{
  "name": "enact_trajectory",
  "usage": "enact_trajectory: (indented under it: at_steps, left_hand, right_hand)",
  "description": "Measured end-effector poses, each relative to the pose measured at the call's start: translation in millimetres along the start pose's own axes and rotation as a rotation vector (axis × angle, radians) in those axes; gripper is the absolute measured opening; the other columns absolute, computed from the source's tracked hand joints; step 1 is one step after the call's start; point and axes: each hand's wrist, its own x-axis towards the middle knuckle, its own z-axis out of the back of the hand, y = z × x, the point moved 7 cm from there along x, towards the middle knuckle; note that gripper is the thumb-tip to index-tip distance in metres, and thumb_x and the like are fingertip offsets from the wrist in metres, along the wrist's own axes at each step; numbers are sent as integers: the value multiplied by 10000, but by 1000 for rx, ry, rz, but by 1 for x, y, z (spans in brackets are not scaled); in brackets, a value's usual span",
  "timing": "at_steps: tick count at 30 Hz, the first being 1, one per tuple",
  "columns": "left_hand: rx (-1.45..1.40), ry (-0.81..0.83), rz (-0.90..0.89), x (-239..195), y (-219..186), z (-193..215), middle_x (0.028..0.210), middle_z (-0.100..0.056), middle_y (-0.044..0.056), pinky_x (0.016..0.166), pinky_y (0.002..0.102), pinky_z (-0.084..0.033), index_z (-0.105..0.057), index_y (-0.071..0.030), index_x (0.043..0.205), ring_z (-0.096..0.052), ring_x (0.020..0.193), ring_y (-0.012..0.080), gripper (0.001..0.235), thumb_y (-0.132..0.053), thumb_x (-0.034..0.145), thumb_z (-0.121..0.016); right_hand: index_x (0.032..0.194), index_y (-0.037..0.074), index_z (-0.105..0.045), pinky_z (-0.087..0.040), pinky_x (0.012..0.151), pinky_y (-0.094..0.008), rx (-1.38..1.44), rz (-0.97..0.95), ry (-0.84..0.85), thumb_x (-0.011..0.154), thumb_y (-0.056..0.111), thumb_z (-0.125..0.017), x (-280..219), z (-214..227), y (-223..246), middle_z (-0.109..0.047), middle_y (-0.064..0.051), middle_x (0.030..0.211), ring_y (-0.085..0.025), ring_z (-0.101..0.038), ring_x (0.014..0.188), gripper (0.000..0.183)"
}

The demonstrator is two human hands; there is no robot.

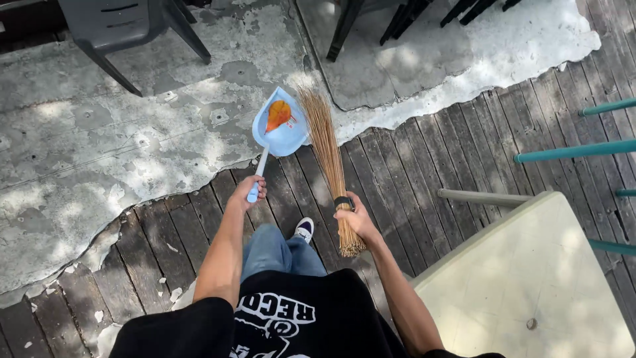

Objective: Sweeping dry leaves from an outdoor deck into a dustpan using a broom.

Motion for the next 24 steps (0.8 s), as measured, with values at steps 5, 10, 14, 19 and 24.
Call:
enact_trajectory:
  at_steps: [5, 10, 14, 19, 24]
  left_hand:
    - [-89, -95, -112, 57, -133, -47, 659, -495, -10, 420, 273, -348, -472, -112, 858, -432, 497, 101, 116, -164, 944, -531]
    - [-141, -115, -159, 150, -234, -32, 671, -502, 0, 430, 283, -364, -464, -97, 891, -455, 516, 107, 108, -121, 953, -549]
    - [-54, -149, -174, 205, -372, -47, 711, -492, 14, 435, 299, -377, -460, -133, 964, -457, 539, 119, 94, -112, 951, -550]
    - [13, -213, -69, 264, -483, -87, 726, -488, 19, 438, 313, -385, -407, -181, 1033, -458, 546, 131, 202, -69, 926, -535]
    - [9, -284, 22, 320, -548, -118, 719, -485, 12, 416, 298, -368, -452, -170, 1066, -449, 513, 124, 217, -46, 905, -527]
  right_hand:
    - [1434, 87, -377, -531, 528, -368, -128, 54, -7, 720, 61, -722, 167, 20, 71, -658, -129, 841, -206, -643, 598, 793]
    - [1392, 34, -419, -553, 546, -383, -127, 71, -13, 765, 84, -742, 321, -3, 167, -664, -127, 891, -190, -657, 639, 708]
    - [1319, 10, -478, -573, 512, -421, 279, -32, 9, 788, 108, -693, 479, -31, 267, -623, -147, 837, -266, -662, 568, 581]
    - [1210, 99, -401, -572, 494, -483, 513, 0, -174, 768, 61, -667, 646, -74, 332, -547, -135, 791, -303, -637, 551, 517]
    - [1596, 120, -239, -557, 757, -375, 200, 359, -529, 789, 64, -749, 802, -71, 278, -640, -145, 1055, -246, -629, 844, 957]
